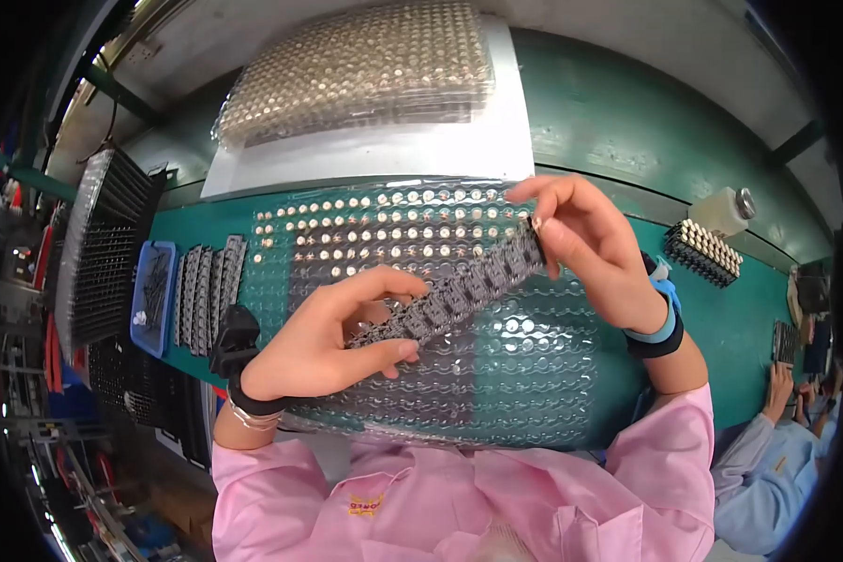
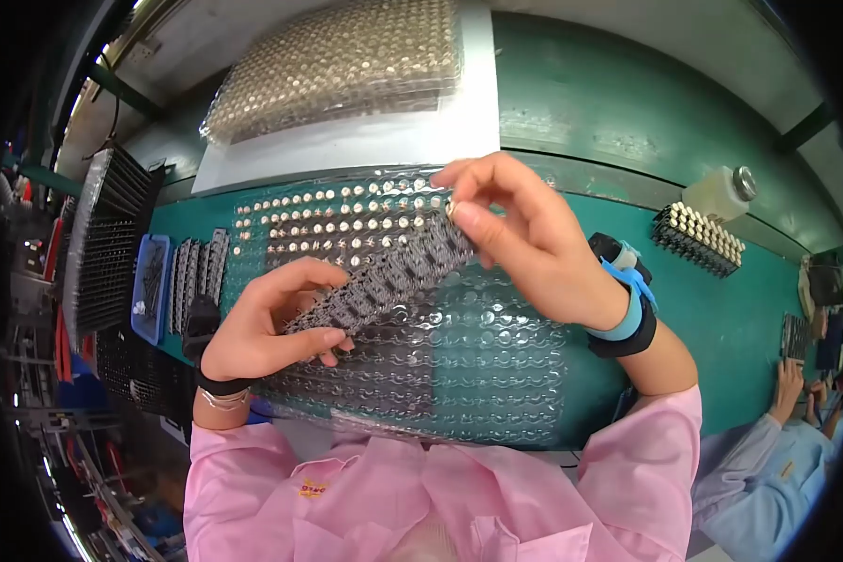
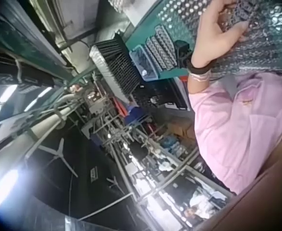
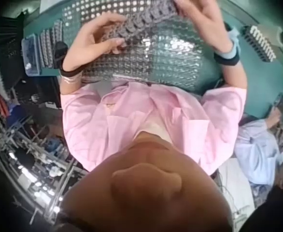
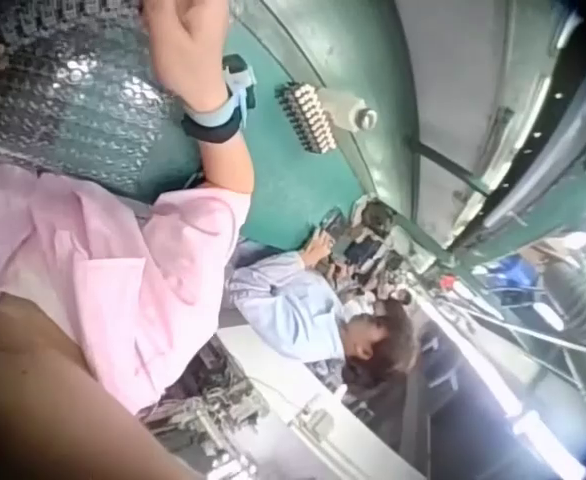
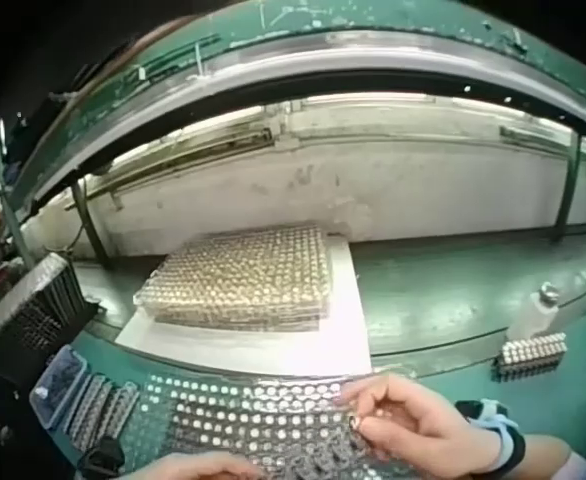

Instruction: Assembling small electronic components into a frame at a factory workstation.

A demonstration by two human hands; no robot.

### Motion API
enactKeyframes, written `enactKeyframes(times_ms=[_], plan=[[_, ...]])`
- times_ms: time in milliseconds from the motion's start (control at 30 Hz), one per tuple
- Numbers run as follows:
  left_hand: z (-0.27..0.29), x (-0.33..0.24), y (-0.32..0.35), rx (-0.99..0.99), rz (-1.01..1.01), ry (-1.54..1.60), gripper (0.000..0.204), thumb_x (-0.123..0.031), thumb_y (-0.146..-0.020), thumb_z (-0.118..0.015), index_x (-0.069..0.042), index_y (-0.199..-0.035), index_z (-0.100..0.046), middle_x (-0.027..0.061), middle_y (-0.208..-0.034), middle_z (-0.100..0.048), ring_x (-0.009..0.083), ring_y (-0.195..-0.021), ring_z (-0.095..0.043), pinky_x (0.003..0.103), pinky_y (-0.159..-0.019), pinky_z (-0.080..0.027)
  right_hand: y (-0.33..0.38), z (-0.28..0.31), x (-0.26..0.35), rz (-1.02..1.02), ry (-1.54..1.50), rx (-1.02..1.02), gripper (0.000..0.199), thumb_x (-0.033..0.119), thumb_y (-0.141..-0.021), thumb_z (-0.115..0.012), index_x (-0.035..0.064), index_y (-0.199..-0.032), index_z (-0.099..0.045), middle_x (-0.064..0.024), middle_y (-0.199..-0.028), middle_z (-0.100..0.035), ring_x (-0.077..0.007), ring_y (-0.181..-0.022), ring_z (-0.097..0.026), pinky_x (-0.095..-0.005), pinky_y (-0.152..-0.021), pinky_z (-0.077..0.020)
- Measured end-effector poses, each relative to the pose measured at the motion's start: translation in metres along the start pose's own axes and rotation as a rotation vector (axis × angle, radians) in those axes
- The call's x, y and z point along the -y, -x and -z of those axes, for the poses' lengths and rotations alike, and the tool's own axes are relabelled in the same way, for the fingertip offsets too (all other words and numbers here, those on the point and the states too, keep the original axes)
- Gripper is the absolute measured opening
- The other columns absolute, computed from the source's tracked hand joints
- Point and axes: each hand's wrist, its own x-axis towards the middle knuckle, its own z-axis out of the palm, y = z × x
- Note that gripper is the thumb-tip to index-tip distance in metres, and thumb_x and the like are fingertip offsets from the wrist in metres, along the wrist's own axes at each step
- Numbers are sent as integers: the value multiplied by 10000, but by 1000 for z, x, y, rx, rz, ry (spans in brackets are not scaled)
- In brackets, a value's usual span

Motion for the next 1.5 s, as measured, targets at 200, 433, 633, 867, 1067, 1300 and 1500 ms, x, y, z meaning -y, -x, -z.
enactKeyframes(times_ms=[200,433,633,867,1067,1300,1500], plan=[[0,18,47,22,28,315,338,45,-802,-485,-9,-1104,-343,109,-1062,-464,148,-794,-550,234,-627,-467,-3,-39,-10,-37,-118,97,78,26,-850,-425,22,-925,-404,-93,-959,-471,-89,-757,-454,-222,-666,-403],[-61,57,81,139,-77,949,348,-117,-863,-447,-35,-1143,-257,156,-1073,-458,140,-782,-511,244,-637,-436,-6,-79,-8,76,102,267,85,26,-857,-418,19,-934,-382,-86,-859,-489,-116,-747,-480,-238,-694,-407],[-116,75,94,253,-241,1410,472,-149,-817,-556,-51,-1149,-236,178,-1039,-457,125,-734,-497,240,-612,-438,14,-106,-14,220,17,350,84,63,-864,-423,24,-930,-387,-79,-840,-483,-121,-740,-477,-241,-673,-396],[-107,59,125,-220,-240,644,614,0,-686,-672,-68,-1121,-244,125,-920,-490,126,-729,-511,242,-592,-449,28,-104,-2,138,-179,224,136,168,-860,-457,43,-895,-413,-60,-795,-467,-103,-717,-439,-220,-617,-374],[-73,20,84,-163,-218,548,558,21,-695,-667,-63,-1070,-264,82,-928,-511,104,-812,-511,231,-655,-446,27,-79,2,-141,-534,226,138,163,-837,-468,42,-893,-433,-42,-756,-448,-94,-692,-414,-218,-583,-370],[-34,32,14,-125,-96,475,262,-28,-830,-516,-35,-1021,-338,62,-928,-514,66,-789,-502,215,-654,-430,8,-56,-17,-191,-523,-17,119,105,-826,-466,24,-910,-441,-43,-769,-479,-103,-687,-451,-229,-582,-395],[-22,40,-1,-82,-70,625,173,-36,-858,-464,-24,-989,-353,53,-898,-509,47,-756,-489,204,-625,-421,-8,-52,-25,-160,-354,-76,101,21,-814,-472,8,-912,-455,-62,-841,-528,-126,-723,-512,-242,-628,-425]])
